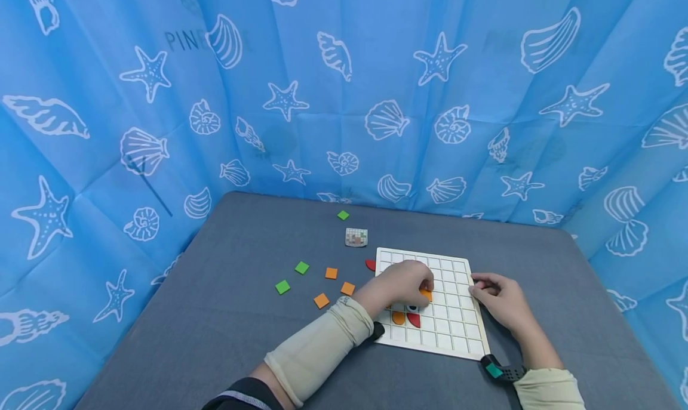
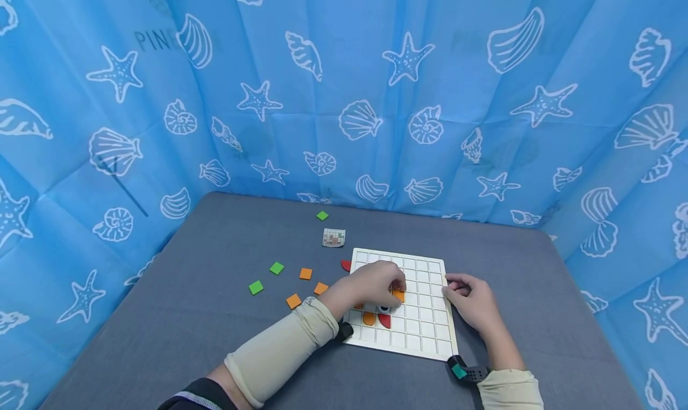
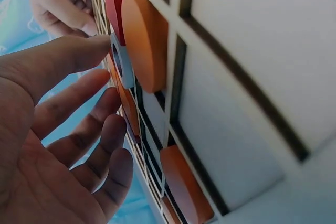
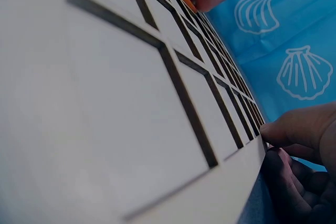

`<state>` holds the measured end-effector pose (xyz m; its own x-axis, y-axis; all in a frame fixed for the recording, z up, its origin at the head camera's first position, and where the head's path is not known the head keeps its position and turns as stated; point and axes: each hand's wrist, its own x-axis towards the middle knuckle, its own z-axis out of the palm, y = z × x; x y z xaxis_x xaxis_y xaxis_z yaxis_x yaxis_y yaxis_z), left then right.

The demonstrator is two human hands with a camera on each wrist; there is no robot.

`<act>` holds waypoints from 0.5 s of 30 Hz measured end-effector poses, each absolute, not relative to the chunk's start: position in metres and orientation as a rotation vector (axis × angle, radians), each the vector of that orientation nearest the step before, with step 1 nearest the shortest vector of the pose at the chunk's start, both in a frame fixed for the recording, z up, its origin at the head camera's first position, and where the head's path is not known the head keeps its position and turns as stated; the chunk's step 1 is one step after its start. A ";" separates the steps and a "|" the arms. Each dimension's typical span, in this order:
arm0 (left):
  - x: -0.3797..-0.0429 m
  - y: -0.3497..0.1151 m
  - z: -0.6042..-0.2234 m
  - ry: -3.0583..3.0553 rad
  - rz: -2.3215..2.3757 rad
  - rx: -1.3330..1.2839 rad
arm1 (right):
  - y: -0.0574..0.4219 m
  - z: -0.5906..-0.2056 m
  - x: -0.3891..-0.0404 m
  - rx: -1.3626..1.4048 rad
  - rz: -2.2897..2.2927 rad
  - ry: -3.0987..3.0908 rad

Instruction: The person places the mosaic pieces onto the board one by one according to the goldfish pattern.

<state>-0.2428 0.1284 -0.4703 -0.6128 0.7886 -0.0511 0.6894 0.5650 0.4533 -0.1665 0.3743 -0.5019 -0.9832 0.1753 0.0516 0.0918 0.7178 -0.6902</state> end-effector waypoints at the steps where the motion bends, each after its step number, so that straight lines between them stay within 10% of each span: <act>1: -0.243 0.127 -0.469 2.545 0.590 1.227 | 0.374 -0.502 -0.167 -0.218 1.116 -2.805; 15: -0.253 0.049 -0.445 2.495 0.904 1.150 | 0.374 -0.503 -0.167 -0.207 1.117 -2.798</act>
